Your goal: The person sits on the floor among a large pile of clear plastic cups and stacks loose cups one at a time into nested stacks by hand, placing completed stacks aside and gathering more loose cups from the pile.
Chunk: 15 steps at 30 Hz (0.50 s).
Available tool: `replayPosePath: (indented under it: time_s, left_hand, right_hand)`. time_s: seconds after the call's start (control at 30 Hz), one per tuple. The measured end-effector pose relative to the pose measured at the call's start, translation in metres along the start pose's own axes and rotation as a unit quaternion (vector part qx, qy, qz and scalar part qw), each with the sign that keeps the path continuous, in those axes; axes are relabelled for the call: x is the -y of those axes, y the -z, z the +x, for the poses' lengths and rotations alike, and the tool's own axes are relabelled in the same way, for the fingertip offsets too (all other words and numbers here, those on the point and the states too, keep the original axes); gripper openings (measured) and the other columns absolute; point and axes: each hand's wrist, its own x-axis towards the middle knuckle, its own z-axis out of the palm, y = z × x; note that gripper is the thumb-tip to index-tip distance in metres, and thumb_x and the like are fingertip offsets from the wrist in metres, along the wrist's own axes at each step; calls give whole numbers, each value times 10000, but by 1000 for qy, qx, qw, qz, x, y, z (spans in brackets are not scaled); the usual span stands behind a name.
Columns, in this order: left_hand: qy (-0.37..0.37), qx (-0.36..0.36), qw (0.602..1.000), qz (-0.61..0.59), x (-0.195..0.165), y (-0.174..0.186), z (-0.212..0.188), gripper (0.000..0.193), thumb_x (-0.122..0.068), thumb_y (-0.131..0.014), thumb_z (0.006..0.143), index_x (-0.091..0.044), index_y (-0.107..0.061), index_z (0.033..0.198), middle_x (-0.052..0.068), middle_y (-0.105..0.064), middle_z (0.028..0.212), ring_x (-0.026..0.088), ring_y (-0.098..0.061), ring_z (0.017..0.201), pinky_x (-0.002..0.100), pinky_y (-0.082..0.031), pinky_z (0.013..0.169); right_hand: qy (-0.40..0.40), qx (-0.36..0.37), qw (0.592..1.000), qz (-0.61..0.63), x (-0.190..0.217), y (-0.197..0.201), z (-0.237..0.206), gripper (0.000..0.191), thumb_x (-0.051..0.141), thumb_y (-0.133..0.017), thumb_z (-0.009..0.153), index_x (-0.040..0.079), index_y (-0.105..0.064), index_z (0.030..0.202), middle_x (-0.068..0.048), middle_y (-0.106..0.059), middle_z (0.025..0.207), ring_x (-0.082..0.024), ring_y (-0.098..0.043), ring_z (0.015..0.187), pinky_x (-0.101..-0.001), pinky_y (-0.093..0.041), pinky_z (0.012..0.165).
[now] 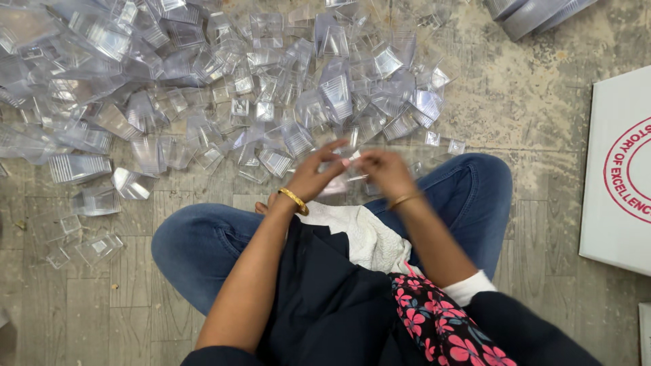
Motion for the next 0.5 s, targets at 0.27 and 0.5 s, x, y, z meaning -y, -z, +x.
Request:
replayPosePath:
  time_s: [0.27, 0.5]
  left_hand:
    - [81, -76, 994, -19, -4, 4, 1, 406, -455, -631, 981, -61, -652, 1079, 57, -711, 1063, 175, -635, 1070, 329, -470, 963]
    - [143, -98, 981, -82, -6, 6, 1, 390, -399, -637, 977, -84, -640, 1207, 86, -687, 1128, 198, -626, 1046, 341, -497, 901]
  right_hand:
    - [248, -351, 871, -237, 40, 21, 56, 425, 133, -833, 881, 15, -617, 1227, -125, -716, 1051, -221, -694, 847, -325, -573, 721]
    - [103, -142, 979, 101, 35, 20, 33, 134, 51, -600, 1021, 36, -591, 1153, -57, -732, 1060, -88, -591, 656, -233, -492, 574]
